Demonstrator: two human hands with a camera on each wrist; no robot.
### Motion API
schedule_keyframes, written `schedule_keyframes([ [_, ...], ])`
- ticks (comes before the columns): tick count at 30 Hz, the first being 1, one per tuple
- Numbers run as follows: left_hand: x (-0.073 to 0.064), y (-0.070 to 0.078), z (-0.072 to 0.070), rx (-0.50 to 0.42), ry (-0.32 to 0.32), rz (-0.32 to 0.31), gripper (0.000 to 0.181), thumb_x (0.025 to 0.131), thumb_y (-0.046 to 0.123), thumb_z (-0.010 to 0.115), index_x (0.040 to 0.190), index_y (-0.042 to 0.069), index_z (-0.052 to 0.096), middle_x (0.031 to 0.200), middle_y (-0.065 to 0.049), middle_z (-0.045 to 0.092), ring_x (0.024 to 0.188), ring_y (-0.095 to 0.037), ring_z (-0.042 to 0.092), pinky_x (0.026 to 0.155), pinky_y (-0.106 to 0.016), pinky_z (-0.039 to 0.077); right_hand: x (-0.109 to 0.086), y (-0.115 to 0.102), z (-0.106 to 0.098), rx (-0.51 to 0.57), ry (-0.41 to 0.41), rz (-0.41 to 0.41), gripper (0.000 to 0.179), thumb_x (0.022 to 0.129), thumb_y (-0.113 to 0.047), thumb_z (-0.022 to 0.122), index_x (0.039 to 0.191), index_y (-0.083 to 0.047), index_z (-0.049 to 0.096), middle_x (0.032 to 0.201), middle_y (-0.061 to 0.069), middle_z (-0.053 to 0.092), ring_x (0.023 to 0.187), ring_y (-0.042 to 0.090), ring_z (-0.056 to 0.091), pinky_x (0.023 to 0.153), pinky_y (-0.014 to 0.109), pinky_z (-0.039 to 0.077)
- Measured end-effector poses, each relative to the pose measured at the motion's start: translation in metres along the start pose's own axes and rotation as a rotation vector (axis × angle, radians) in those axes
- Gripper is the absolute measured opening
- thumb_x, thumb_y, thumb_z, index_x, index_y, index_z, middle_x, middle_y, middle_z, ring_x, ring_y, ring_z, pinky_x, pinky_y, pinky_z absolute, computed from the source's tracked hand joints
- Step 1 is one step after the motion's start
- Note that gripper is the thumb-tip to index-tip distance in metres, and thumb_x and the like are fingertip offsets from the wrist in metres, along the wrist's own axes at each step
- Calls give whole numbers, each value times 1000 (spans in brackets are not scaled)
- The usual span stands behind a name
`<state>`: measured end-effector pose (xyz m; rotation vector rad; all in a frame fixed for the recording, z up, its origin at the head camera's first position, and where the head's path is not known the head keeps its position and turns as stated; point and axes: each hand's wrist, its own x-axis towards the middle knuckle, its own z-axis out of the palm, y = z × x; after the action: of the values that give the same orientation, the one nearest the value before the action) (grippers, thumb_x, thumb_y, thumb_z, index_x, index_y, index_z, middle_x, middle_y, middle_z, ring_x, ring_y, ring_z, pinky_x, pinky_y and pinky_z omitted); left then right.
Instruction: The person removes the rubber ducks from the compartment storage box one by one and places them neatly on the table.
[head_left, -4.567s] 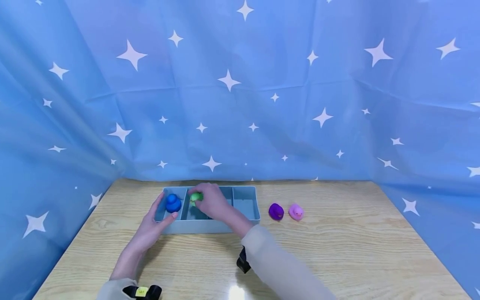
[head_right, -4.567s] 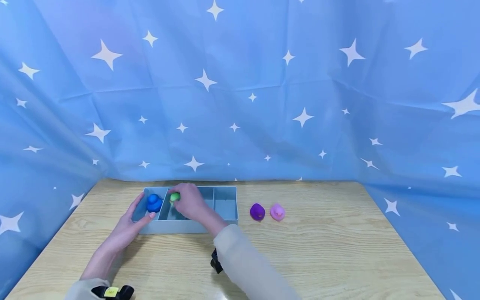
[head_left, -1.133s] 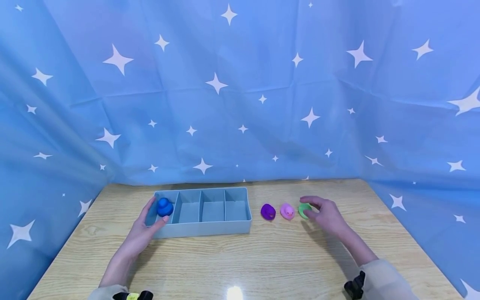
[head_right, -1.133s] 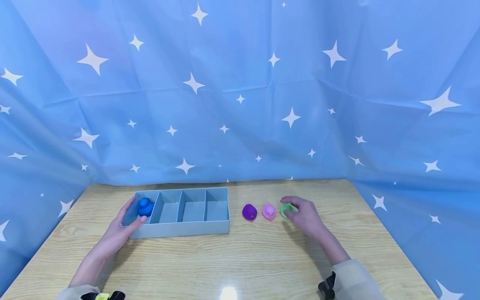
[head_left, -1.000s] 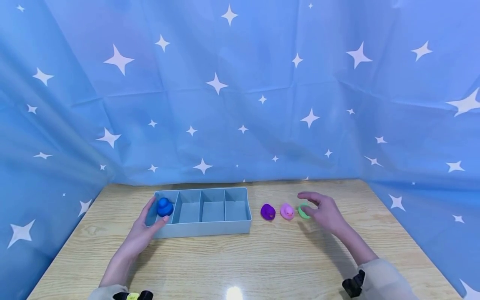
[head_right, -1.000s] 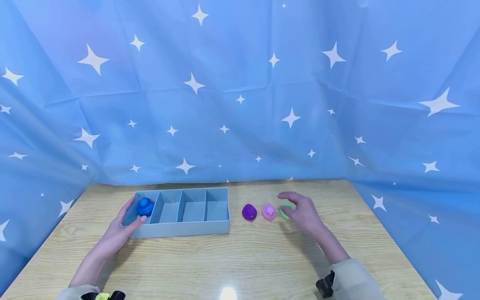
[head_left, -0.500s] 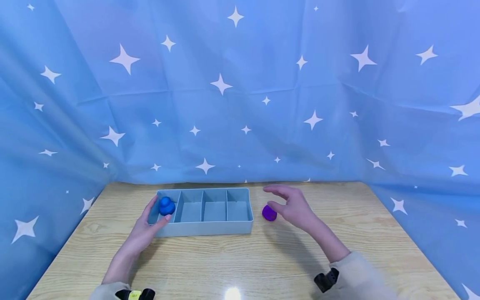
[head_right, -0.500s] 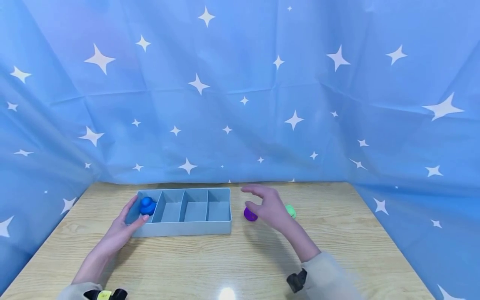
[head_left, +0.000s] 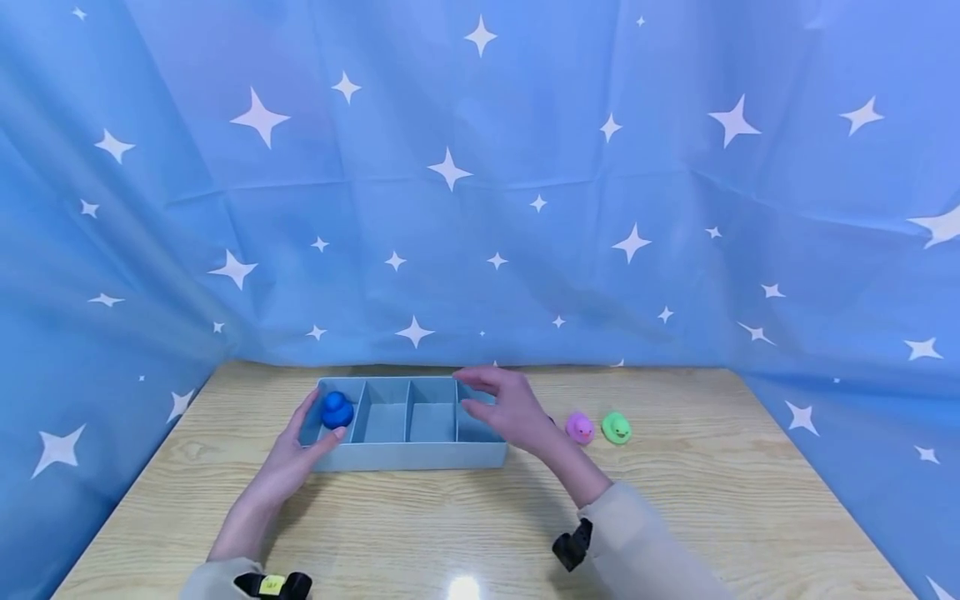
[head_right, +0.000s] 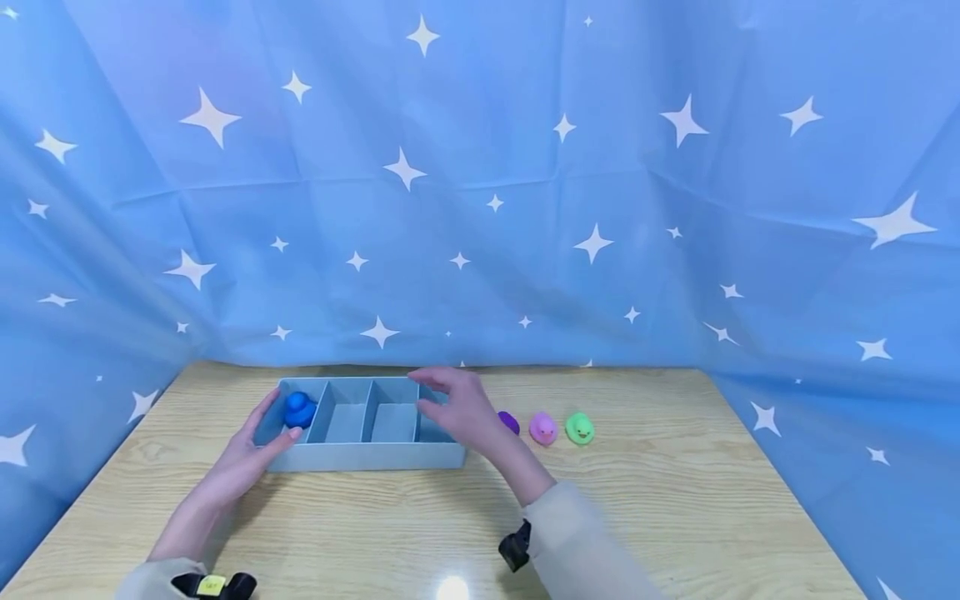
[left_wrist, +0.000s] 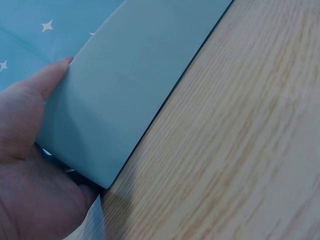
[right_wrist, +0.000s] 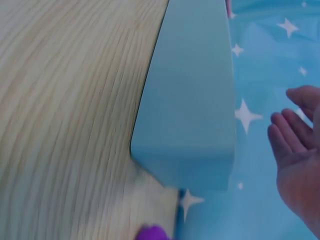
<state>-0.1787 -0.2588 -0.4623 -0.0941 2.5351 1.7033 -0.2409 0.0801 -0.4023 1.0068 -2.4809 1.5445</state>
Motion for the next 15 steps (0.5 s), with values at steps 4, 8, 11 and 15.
schedule_keyframes([
  [4,1,0,0,-11,-3,6,90,103,40,62,167,27,0,170,-20,0,153,-50,2,113,-76,13,9,-6,15,41,-29,40,40,95,-2,71,134,1,65,132,15,67,123,41,61,102,48,51],
  [8,2,0,0,-17,-1,14,90,103,39,62,167,26,1,170,-20,0,153,-49,3,114,-75,13,20,-11,31,66,-58,69,41,96,-4,71,136,1,64,135,17,65,125,42,60,101,49,52],
  [11,2,-1,0,-21,0,10,90,103,39,63,167,27,1,171,-19,1,153,-49,2,115,-75,12,26,-14,43,79,-81,97,42,97,-6,70,138,0,63,137,17,64,127,40,59,102,46,52],
  [15,2,-1,0,-20,1,-2,91,102,40,63,167,27,0,171,-19,1,153,-48,2,114,-75,11,32,-17,58,100,-94,122,42,98,-9,70,139,-2,62,136,15,64,127,36,59,103,46,51],
])
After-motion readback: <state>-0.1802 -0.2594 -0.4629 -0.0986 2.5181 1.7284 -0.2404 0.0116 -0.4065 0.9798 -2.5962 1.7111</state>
